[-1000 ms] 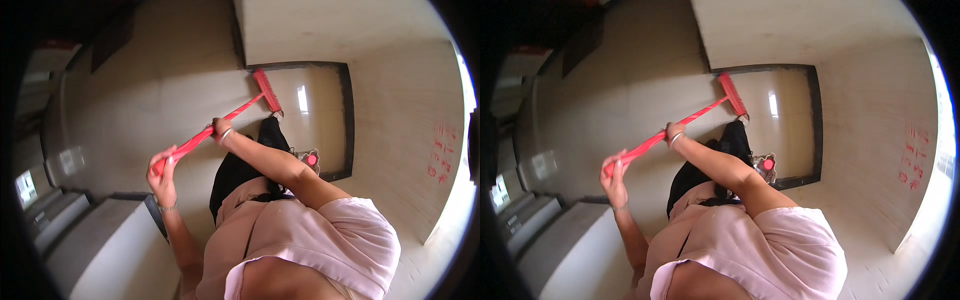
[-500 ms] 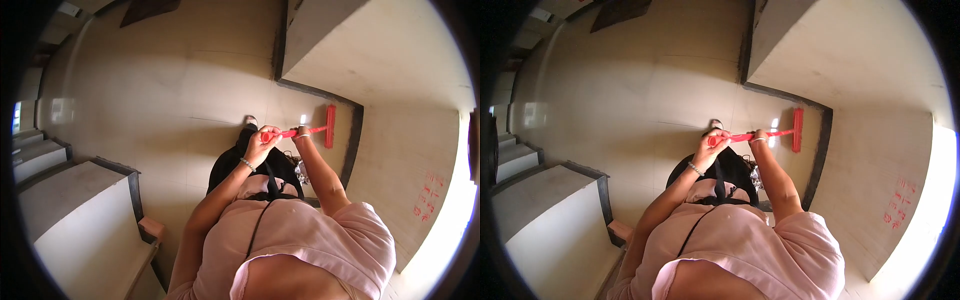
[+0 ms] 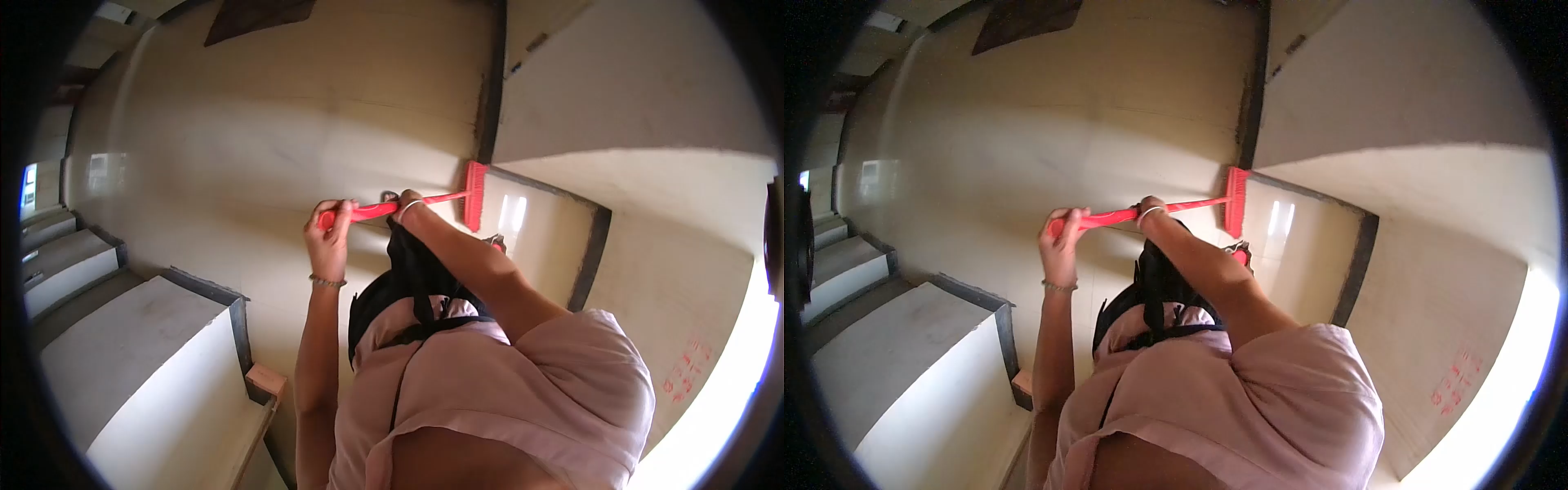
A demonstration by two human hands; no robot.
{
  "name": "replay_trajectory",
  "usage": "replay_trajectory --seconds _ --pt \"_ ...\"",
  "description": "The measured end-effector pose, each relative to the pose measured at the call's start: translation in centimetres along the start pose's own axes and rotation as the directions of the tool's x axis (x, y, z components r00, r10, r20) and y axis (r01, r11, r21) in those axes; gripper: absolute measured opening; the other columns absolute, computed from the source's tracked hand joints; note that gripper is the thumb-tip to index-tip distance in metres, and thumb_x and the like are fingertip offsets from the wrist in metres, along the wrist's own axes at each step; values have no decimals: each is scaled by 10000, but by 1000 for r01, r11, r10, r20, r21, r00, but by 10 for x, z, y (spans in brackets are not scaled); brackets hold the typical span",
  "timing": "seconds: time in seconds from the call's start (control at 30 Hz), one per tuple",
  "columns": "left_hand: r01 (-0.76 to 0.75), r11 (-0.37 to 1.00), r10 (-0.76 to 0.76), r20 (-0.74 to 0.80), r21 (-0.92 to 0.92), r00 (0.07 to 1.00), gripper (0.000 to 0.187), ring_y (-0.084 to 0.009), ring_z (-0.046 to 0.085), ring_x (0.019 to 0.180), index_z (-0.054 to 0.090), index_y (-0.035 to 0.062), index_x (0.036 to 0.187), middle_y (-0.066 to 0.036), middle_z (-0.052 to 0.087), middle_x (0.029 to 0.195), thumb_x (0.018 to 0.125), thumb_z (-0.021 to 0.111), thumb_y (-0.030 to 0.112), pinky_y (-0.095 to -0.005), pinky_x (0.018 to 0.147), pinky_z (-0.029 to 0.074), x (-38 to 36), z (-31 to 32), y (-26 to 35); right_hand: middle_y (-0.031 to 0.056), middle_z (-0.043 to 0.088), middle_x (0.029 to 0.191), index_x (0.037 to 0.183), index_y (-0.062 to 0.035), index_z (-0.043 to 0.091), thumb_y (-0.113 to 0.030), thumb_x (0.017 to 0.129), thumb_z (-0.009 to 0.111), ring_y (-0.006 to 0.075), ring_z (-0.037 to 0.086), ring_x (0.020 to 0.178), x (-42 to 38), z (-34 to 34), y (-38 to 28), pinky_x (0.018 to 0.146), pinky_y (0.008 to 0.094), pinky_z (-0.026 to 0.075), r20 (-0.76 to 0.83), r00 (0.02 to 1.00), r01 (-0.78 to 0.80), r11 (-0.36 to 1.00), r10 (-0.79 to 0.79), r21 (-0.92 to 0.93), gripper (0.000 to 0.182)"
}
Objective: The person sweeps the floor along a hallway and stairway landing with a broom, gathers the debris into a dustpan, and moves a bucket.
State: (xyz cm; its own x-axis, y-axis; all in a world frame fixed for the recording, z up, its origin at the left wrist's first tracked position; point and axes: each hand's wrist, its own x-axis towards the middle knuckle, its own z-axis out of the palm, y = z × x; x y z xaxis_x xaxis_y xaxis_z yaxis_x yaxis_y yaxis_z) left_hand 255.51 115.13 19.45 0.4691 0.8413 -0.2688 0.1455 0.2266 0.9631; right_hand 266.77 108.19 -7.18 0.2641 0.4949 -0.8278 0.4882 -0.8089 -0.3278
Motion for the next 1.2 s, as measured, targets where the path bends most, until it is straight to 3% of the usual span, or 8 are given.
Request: replay_trajectory --seconds 0.1,0.13,0.17,0.6,0.77,0.9,1.1,1.2 --pt "16 996 -3 -139 92 990 172 -180 542 816 492 -33 842 -121 557 836 795 493 133 -290 738 445 26 -39 30 40 502 842 857 -132 504 -200 742 483 184 482 771 20 -6 -86 639 324 426 119 992 -75 966 47 247 135" --pt "21 997 -7 -185 75 983 178 -189 537 828 489 -36 843 -127 553 841 795 491 135 -293 744 444 30 -50 42 66 437 718 817 -106 409 -149 772 402 192 435 634 31 -2 -108 541 349 410 286 941 -331 312 183 891 62" --pt "27 998 -13 -233 58 972 183 -197 533 840 486 -40 843 -132 549 846 796 488 137 -297 750 443 33 -59 51 92 372 594 776 -81 313 -99 802 320 199 388 497 40 3 -127 444 373 394 491 862 -315 -623 129 716 32" --pt "-30 999 13 -350 -44 937 245 -213 558 755 470 -11 834 -120 564 788 818 440 231 -296 742 421 80 -143 62 144 417 802 896 11 353 -32 786 338 290 475 737 10 -20 -188 703 450 437 261 957 -290 -459 -128 840 120" --pt "129 941 -149 -40 -311 988 159 -137 532 829 479 13 919 -49 525 837 790 492 105 -237 708 417 100 -106 -23 125 479 774 907 -64 358 -109 803 308 267 515 593 42 -29 -97 520 421 468 467 798 -182 -586 382 790 124" --pt "139 959 -125 72 -245 990 95 -84 516 706 540 13 830 -22 543 759 768 526 84 -208 658 412 112 -109 -20 87 432 616 799 -50 371 -141 813 306 212 463 490 127 13 -52 410 384 435 534 771 -321 -512 347 797 113" --pt "-74 975 32 -197 -211 980 67 -76 482 688 545 5 796 -17 530 743 747 524 47 -194 642 394 157 -280 34 43 380 564 615 -70 386 -16 743 353 183 389 475 94 -10 -341 452 320 405 505 839 -369 -468 203 803 143" --pt "-145 981 101 -298 -128 949 72 -75 474 699 541 13 818 -9 526 759 760 508 39 -193 648 385 177 -357 62 147 471 803 943 -60 363 -177 810 360 260 491 679 120 9 -452 595 422 461 478 874 -388 -460 92 799 177"
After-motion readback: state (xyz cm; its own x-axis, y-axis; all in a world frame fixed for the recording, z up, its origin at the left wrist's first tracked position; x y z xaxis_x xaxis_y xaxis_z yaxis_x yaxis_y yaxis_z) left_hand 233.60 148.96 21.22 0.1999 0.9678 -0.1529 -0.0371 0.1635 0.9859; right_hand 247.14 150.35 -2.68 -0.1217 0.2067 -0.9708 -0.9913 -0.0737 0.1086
